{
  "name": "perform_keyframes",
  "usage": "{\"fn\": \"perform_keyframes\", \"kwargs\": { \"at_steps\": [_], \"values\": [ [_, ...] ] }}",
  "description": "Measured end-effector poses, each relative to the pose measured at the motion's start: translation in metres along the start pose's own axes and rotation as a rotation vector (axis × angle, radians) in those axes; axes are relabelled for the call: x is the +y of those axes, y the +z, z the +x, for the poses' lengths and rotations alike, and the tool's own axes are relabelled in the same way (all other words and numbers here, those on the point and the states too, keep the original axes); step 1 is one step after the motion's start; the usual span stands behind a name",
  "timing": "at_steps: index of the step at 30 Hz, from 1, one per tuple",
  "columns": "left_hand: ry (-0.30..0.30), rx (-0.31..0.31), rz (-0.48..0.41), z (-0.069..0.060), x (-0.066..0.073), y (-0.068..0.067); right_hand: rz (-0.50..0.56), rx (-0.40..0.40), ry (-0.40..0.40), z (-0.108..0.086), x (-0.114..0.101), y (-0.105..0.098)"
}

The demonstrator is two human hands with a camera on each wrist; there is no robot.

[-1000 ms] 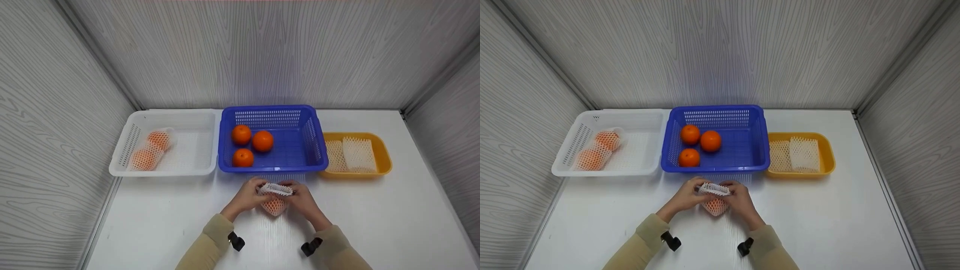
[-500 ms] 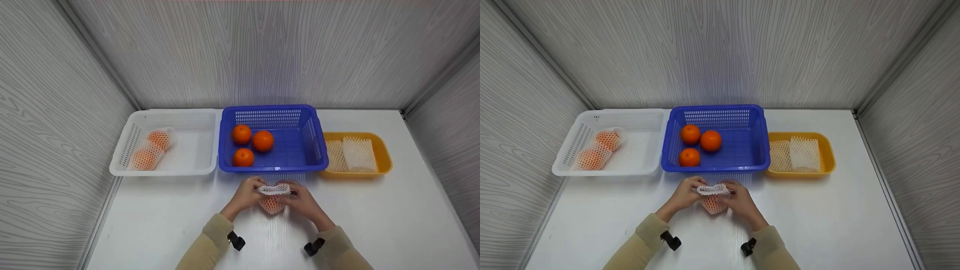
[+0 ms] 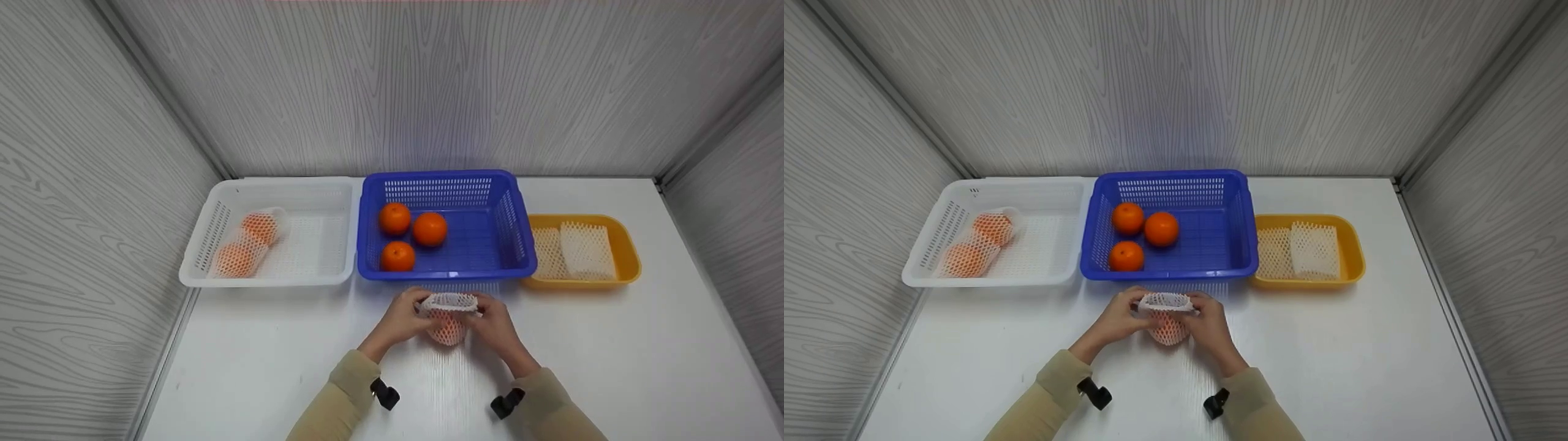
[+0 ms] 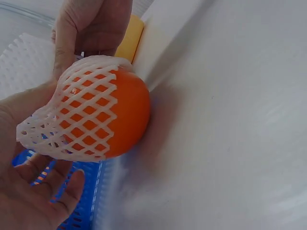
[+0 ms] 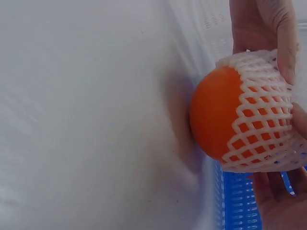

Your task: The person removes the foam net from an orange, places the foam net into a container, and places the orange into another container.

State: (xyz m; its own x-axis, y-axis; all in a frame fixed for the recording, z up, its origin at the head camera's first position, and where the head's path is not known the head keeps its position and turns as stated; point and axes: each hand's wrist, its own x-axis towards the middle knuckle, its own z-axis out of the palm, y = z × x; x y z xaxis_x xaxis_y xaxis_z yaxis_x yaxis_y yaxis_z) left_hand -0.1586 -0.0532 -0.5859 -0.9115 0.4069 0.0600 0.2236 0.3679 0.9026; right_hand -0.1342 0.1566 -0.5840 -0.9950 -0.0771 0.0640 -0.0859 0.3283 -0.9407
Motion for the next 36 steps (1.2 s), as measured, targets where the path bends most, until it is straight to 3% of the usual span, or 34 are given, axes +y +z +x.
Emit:
{"fn": "perform_keyframes", "kwargs": {
  "at_steps": [4,7,14,19,23,26,30,33,36],
  "values": [
    [-0.049,-0.031,0.035,-0.001,0.0,-0.001,0.018,0.004,0.013,0.0,0.004,0.0],
    [-0.034,-0.02,0.04,-0.001,0.0,-0.001,0.037,-0.022,0.012,0.0,0.003,-0.001],
    [0.019,0.033,0.018,-0.001,0.0,0.0,0.049,-0.16,-0.029,-0.008,-0.029,-0.015],
    [0.067,0.035,0.012,-0.001,0.001,0.002,0.04,-0.062,-0.016,-0.003,-0.011,-0.01],
    [0.033,-0.005,0.009,-0.002,0.0,0.003,-0.006,0.046,-0.025,0.001,0.005,-0.006],
    [-0.024,-0.046,0.041,-0.004,0.001,0.006,-0.021,0.082,0.023,0.001,0.005,-0.006],
    [-0.088,-0.097,0.074,-0.004,0.002,0.01,0.042,0.064,0.151,0.002,0.004,-0.007],
    [-0.113,-0.122,0.062,-0.003,0.002,0.012,0.079,0.031,0.226,0.004,0.002,-0.01],
    [-0.117,-0.136,0.062,-0.002,0.002,0.013,0.105,0.026,0.249,0.006,-0.001,-0.015]
  ]
}}
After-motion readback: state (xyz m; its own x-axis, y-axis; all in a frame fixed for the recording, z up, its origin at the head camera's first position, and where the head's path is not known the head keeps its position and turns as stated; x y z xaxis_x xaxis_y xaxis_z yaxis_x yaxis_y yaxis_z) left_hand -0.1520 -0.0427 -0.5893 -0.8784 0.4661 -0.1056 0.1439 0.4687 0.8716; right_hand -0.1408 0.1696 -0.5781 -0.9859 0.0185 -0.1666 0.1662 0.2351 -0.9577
